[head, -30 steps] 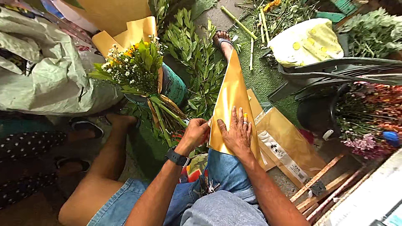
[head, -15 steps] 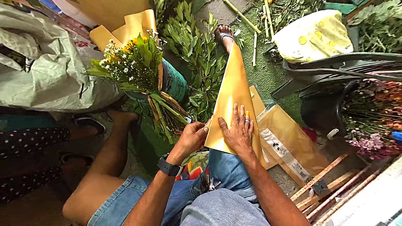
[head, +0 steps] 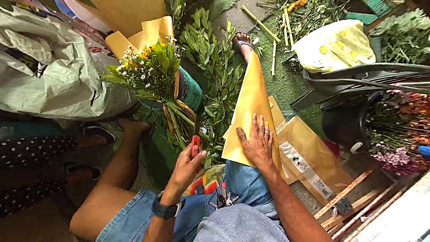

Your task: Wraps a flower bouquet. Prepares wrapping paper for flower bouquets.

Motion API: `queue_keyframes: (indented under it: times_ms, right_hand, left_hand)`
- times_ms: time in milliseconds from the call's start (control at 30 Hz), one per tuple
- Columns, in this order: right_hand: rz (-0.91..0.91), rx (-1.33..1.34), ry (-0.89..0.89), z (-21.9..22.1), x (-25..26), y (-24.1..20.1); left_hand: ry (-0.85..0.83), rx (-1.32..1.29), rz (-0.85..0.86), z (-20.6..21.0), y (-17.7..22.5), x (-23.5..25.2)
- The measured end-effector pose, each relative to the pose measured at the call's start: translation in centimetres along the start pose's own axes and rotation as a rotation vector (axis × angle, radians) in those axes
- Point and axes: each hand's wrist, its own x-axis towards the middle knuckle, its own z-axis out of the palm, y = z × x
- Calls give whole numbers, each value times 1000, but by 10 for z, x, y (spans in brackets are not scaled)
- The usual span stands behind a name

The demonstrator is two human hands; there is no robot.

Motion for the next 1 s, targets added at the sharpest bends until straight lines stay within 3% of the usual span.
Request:
queue_keyframes:
  times_ms: [267,433,533,667,833,1000]
  right_hand:
    - [6,56,-26,-10,-2,0]
    - [31,458,-103,-37,21,35]
    - [250,664,-62,-24,58,99]
    - [689,1317,-292,25,101,148]
    - [495,1695,-222,33,136,142]
    - [429,1501,-311,-6,171,143]
  left_hand:
    - [52,-95,83,84,3,78]
    - [125,-114,81,90,12,61]
    - [193,-216,45,72,17,25]
    - [242,-233,-66,48,11,-13]
    - [196,-117,-61,39,-8,-12]
    - [16,102,38,26,-19,23]
